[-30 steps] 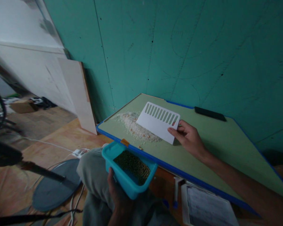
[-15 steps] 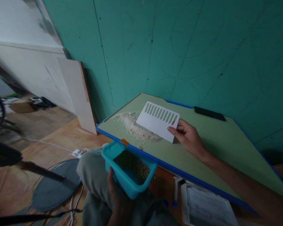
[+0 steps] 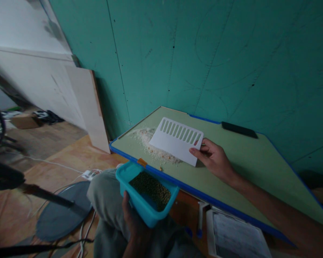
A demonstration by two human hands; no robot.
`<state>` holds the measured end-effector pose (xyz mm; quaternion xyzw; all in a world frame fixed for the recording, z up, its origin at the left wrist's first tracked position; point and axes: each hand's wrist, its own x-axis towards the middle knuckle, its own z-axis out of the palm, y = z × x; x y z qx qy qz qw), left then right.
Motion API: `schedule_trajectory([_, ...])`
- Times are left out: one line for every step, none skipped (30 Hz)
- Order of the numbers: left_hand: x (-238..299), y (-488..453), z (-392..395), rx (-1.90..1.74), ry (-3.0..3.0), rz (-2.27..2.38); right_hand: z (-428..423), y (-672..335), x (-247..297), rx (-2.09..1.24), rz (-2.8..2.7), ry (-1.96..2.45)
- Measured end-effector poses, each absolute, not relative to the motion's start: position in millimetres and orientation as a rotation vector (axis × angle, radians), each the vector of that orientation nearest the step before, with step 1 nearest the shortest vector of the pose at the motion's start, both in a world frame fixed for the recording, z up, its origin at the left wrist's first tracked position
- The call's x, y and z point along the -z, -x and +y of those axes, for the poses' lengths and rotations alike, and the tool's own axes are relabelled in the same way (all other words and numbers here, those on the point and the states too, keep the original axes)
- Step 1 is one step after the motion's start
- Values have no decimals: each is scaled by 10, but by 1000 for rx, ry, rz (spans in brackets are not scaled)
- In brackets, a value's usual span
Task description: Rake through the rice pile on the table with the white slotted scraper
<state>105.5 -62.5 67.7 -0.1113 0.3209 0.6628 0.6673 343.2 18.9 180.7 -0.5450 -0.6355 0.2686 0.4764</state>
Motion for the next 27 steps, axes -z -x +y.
schedule_trajectory([-682,-1056,-625,-1493,251,718,183,-3430,-1808,-655,-1558,1331])
schedule_trajectory([-686,-1057,-626,-1492,251,706,178,-3428,-1808,-656,-1563,1331])
schedule_trajectory([-689,-1058,-626,-1492,253,693,174,-3426,-1809,-657,-1567,1330])
schedule_trajectory([-690,-1059,-626,-1494,254,687,171,-3426,-1810,-658,-1568,1331])
schedule_trajectory([-689,-1059,-625,-1495,256,688,168,-3426,-1810,-660,-1566,1333])
schedule_trajectory([-685,-1059,-624,-1497,257,694,166,-3425,-1809,-663,-1564,1335])
schedule_trajectory([-680,-1058,-623,-1497,256,703,162,-3424,-1807,-665,-1561,1337])
schedule_trajectory([-673,-1058,-620,-1495,253,713,158,-3421,-1805,-669,-1561,1338])
schedule_trajectory([-666,-1057,-618,-1493,251,721,154,-3417,-1803,-673,-1562,1336])
schedule_trajectory([-658,-1057,-614,-1495,252,727,148,-3410,-1801,-675,-1565,1333])
schedule_trajectory([-652,-1058,-611,-1498,257,729,142,-3403,-1800,-672,-1567,1330])
schedule_trajectory([-647,-1059,-608,-1502,266,731,136,-3394,-1798,-664,-1567,1328])
schedule_trajectory([-643,-1061,-605,-1503,276,729,130,-3384,-1797,-649,-1566,1326])
schedule_trajectory([-640,-1062,-604,-1506,284,726,126,-3374,-1795,-630,-1563,1322])
schedule_trajectory([-637,-1064,-603,-1507,286,722,121,-3363,-1793,-606,-1559,1317])
schedule_trajectory([-633,-1064,-603,-1504,283,716,117,-3351,-1790,-583,-1557,1312])
schedule_trajectory([-630,-1064,-605,-1500,274,709,113,-3338,-1785,-560,-1555,1307])
schedule_trajectory([-626,-1064,-607,-1496,268,704,107,-3324,-1780,-538,-1555,1304])
schedule_trajectory([-624,-1063,-609,-1495,264,700,99,-3309,-1774,-515,-1555,1305])
schedule_trajectory([-622,-1063,-612,-1495,262,698,89,-3292,-1769,-492,-1557,1308])
schedule_trajectory([-622,-1063,-614,-1496,261,694,77,-3273,-1765,-468,-1560,1312])
schedule_trajectory([-624,-1064,-617,-1499,260,688,63,-3254,-1763,-444,-1564,1312])
schedule_trajectory([-627,-1065,-619,-1504,260,678,49,-3233,-1765,-422,-1566,1311])
schedule_trajectory([-630,-1065,-620,-1507,259,666,34,-3213,-1769,-404,-1572,1309])
schedule_trajectory([-632,-1065,-621,-1512,260,656,19,-3193,-1776,-391,-1580,1309])
schedule_trajectory([-633,-1065,-622,-1519,264,652,5,-3174,-1784,-383,-1591,1314])
schedule_trajectory([-634,-1064,-623,-1524,269,650,-9,-3156,-1794,-378,-1603,1322])
